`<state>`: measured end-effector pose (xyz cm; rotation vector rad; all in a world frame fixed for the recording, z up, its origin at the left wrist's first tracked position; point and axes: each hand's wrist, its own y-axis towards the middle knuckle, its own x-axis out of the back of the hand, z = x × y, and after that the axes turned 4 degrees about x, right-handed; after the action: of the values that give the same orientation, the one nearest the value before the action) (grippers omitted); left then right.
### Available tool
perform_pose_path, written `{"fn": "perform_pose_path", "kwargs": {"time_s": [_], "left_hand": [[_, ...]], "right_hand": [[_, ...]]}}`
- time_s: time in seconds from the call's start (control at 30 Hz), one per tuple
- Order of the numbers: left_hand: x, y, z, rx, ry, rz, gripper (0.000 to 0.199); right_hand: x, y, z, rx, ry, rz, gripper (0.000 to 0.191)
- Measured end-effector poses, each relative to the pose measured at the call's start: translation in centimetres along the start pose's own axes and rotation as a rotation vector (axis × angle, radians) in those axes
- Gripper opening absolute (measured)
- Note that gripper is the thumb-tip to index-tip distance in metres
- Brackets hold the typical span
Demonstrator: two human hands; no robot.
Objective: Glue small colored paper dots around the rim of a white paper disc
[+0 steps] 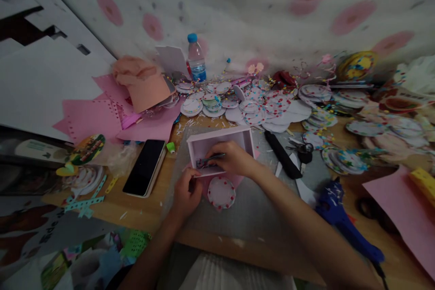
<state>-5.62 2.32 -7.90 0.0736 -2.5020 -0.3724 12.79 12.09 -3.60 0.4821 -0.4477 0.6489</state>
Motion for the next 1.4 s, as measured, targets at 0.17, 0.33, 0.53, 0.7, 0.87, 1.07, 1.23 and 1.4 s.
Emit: {"fn": "perform_pose_path", "kwargs": {"time_s": [0.17,0.33,0.53,0.7,0.87,1.07,1.23,1.4], "left_hand": [[0.1,0.0,-0.2,-0.003,0.006,-0.005,0.012],[0.1,0.0,-0.2,0.020,0.005,-0.004,0.013],[0.1,0.0,0.0,0.029,-0.013,0.010,0.015],[0.1,-0.1,0.0,0.035,-0.011,0.009,0.015],[0.1,0.0,-0.1,0.021,-0.003,0.005,0.014],[0.1,0.0,-0.1,0.008,0.002,-0.004,0.016],[-0.3,0.3,0.0,0.098,-0.016,0.004,0.014],[-0.5,0.7,-0.2,0.134,-0.014,-0.012,0.018]], "right_hand": [[0.2,0.3,-0.2,-0.035,0.012,0.042,0.012],[0.0,0.5,-0.4,-0.083,0.057,0.032,0.011],[-0.2,0.7,-0.2,-0.130,0.092,0.042,0.009],[-0.1,0.5,-0.2,-0.144,0.107,0.017,0.008],[0.1,0.4,0.3,-0.155,0.133,-0.005,0.008],[0.8,0.4,1.8,-0.285,0.225,-0.208,0.007],[1.1,-1.4,2.6,-0.371,0.333,-0.478,0.016],[0.9,-3.1,2.4,-0.436,0.402,-0.683,0.019]]}}
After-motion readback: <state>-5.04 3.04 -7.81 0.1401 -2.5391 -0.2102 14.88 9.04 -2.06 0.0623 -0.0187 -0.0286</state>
